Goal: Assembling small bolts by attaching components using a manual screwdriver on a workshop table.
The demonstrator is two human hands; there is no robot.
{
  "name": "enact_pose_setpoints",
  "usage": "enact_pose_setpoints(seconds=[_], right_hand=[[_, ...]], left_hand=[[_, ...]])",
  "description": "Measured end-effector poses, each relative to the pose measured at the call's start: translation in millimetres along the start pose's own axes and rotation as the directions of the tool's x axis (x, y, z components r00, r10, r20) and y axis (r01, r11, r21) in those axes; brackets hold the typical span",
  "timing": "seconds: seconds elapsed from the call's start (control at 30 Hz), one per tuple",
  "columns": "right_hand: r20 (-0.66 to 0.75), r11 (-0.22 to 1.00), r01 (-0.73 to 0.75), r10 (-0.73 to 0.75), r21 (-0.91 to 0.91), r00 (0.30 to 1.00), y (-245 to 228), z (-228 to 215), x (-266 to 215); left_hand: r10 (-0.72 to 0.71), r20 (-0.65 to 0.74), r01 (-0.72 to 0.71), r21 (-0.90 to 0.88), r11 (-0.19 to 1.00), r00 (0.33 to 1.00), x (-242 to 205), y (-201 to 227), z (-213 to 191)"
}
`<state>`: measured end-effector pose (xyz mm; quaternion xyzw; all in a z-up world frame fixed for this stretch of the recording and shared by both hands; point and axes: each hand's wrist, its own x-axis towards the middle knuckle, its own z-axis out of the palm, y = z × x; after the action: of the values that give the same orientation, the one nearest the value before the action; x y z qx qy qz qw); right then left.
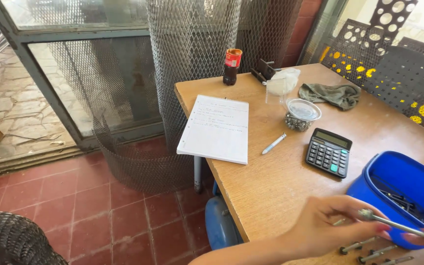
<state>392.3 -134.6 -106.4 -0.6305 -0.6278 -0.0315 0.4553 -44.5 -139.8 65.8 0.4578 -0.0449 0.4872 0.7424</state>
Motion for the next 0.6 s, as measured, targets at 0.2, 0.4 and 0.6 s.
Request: enact_pose_setpoints(seconds=[0.2,0.4,0.6], right_hand=[[0.464,0.723,-0.69,0.608,0.011,0.644,-211,4,19],[0.329,0.699,-0.709,0.694,-0.096,0.64,-103,14,13],[0.786,0.707,0.47,0.199,-0.528,0.585,-70,-51,53]], left_hand=[[0.072,-0.158,-0.036,0.215,0.976,0.985,-4,22,-5],[-0.113,-0.077,0.104,-0.116,0.988,0.991,-9,6,-23],[-0.145,-0.076,0.131,-0.164,0.978,0.987,-25,-1,-37]])
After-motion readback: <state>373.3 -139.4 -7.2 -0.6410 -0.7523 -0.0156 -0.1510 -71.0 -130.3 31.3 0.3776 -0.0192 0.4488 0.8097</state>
